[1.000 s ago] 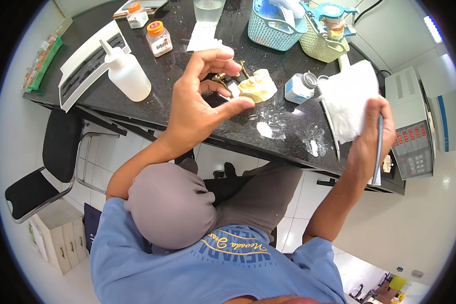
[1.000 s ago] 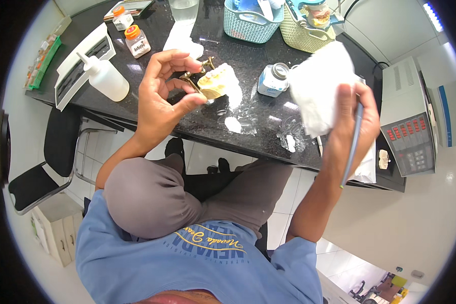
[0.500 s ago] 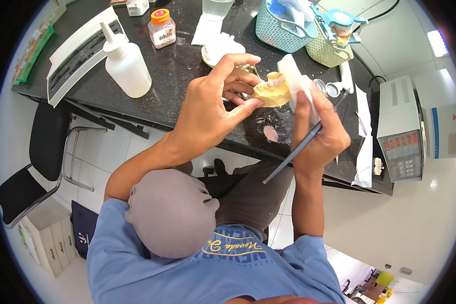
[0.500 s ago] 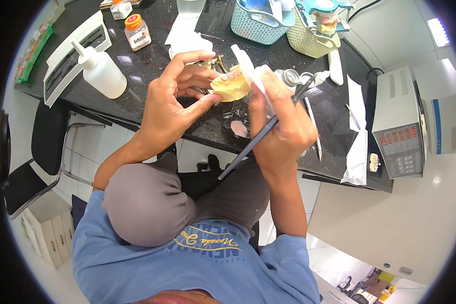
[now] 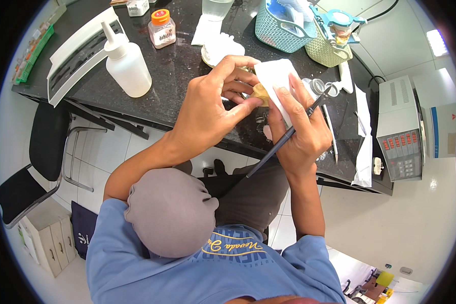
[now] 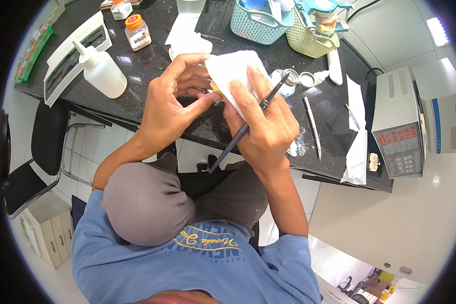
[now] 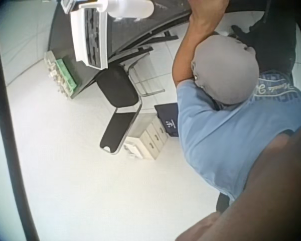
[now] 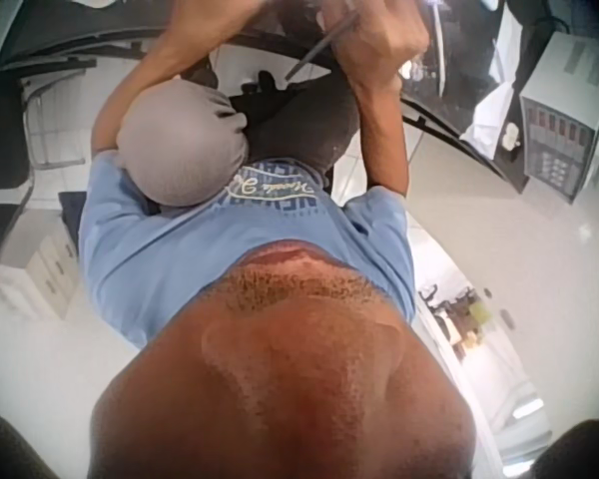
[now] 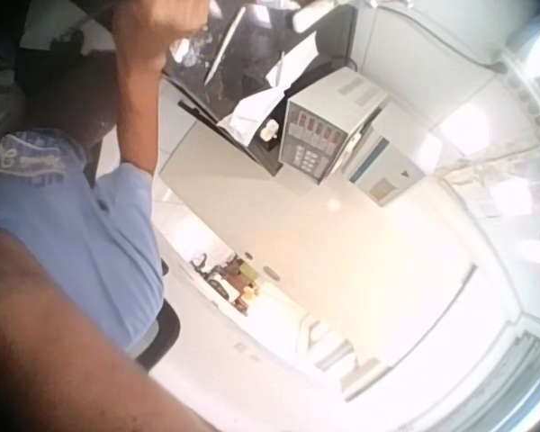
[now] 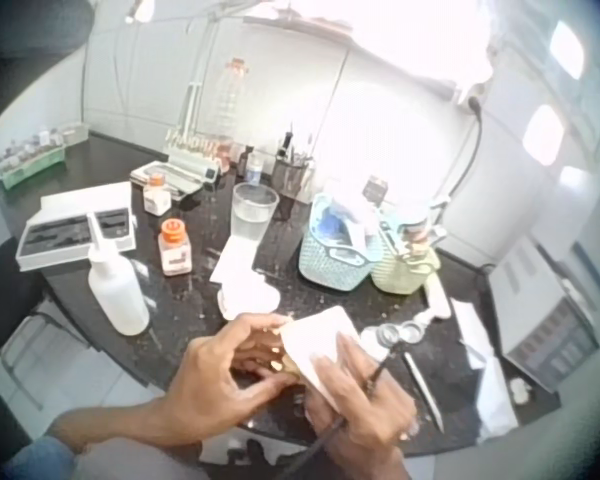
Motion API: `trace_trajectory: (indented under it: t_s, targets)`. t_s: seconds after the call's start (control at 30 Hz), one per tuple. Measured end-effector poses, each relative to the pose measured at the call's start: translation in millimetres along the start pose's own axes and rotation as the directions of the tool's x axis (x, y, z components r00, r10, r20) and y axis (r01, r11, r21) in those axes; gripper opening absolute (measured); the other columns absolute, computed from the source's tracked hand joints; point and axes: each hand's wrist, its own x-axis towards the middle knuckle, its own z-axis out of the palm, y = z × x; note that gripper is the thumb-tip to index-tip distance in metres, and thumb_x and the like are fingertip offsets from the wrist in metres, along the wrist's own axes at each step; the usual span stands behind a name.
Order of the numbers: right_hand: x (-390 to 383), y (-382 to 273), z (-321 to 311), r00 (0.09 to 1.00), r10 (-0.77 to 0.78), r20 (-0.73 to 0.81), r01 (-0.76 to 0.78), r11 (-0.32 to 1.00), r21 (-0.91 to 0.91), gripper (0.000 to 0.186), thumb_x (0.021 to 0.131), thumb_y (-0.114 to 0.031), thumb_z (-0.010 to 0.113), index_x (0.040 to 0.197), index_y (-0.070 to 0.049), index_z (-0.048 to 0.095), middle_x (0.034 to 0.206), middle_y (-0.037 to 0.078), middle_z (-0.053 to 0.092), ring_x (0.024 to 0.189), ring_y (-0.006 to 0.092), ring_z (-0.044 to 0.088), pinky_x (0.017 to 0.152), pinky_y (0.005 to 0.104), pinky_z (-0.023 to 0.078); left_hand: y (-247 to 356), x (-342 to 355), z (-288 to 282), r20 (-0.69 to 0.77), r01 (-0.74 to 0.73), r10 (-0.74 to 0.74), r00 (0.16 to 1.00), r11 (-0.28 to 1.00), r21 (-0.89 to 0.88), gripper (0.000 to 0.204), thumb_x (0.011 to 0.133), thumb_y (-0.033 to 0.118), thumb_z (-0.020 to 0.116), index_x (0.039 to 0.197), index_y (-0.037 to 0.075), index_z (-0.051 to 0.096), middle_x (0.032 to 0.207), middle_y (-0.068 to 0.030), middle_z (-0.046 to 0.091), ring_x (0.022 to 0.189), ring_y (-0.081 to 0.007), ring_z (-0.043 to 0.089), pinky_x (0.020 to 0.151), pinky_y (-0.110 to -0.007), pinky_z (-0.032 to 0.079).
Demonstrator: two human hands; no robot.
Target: The person applies a white ceramic paste to a dental model using a small brush, occasionally dipping the brush into a liquid and wiping it with a paper towel.
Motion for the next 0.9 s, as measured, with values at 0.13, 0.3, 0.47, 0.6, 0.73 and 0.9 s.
trace_trajectory:
  t_s: [0.13,0.3,0.47,0.6,0.73,0.9]
  targets:
    - [0,-1,0,1.0,-0.001,-0.003,0.001,1.0,-0.004,0.028,0.073,-0.004,0.073,0.101,-0.003,0.07,0.11,0.022,0.067,0.096,0.0336,0.068,0.08,0.0364,0.054,1,0,0,0.005,-0.003,0.003,1.0,1.0,0.004,0.049,0.081,-0.005,0.068,0.125,0.0,0.048,0.104,-0.0149,0.067,0.096,-0.017,0.066,0.08,-0.027,0.054]
    - [2,-2,-1,1.0,0.009,-0.001,-0.009,1.0,0.011,0.025,0.076,-0.003,0.071,0.101,-0.002,0.07,0.109,0.022,0.067,0.096,0.0344,0.068,0.08,0.0372,0.054,0,-1,1,0.001,0.005,-0.005,1.0,1.0,-0.011,0.049,0.081,-0.005,0.068,0.126,0.0,0.048,0.104,-0.0143,0.067,0.097,-0.0166,0.065,0.08,-0.027,0.054]
    - [7,0,-6,0.982,0.141,-0.122,-0.136,0.99,0.048,0.019,0.087,-0.009,0.064,0.103,0.002,0.069,0.111,0.021,0.067,0.096,0.025,0.068,0.081,0.0349,0.053,4,0,1,0.022,0.012,-0.013,1.0,1.0,0.009,0.052,0.078,-0.001,0.073,0.125,0.002,0.05,0.104,-0.0135,0.067,0.095,-0.0163,0.065,0.079,-0.027,0.054]
    - [20,20,-40,0.825,0.413,-0.386,-0.387,0.91,0.147,0.02,0.092,-0.016,0.063,0.09,0.003,0.07,0.069,-0.001,0.061,0.061,0.0034,0.05,0.053,0.0191,0.04,5,-1,1,0.029,-0.028,0.026,0.999,0.995,0.096,0.056,0.075,0.006,0.079,0.124,0.004,0.052,0.103,-0.0133,0.067,0.093,-0.0166,0.065,0.077,-0.027,0.055]
    - [24,63,-96,0.769,0.352,-0.534,-0.468,0.879,-0.094,0.026,0.092,-0.022,0.063,0.096,0.003,0.071,0.077,0.005,0.068,0.066,0.0087,0.058,0.059,0.0231,0.047,6,1,3,0.056,-0.046,0.037,0.998,0.986,0.163,0.059,0.073,0.011,0.082,0.124,0.004,0.052,0.101,-0.0137,0.067,0.091,-0.0166,0.065,0.076,-0.027,0.055]
    - [-2,113,-124,0.937,0.282,-0.208,-0.35,0.763,-0.544,0.026,0.095,-0.021,0.058,0.107,-0.001,0.069,0.098,0.013,0.072,0.085,0.0179,0.068,0.075,0.0302,0.052,3,2,4,0.035,-0.061,0.055,0.998,0.978,0.198,0.057,0.073,0.013,0.081,0.121,0.003,0.053,0.097,-0.0137,0.068,0.086,-0.0175,0.066,0.072,-0.028,0.055]
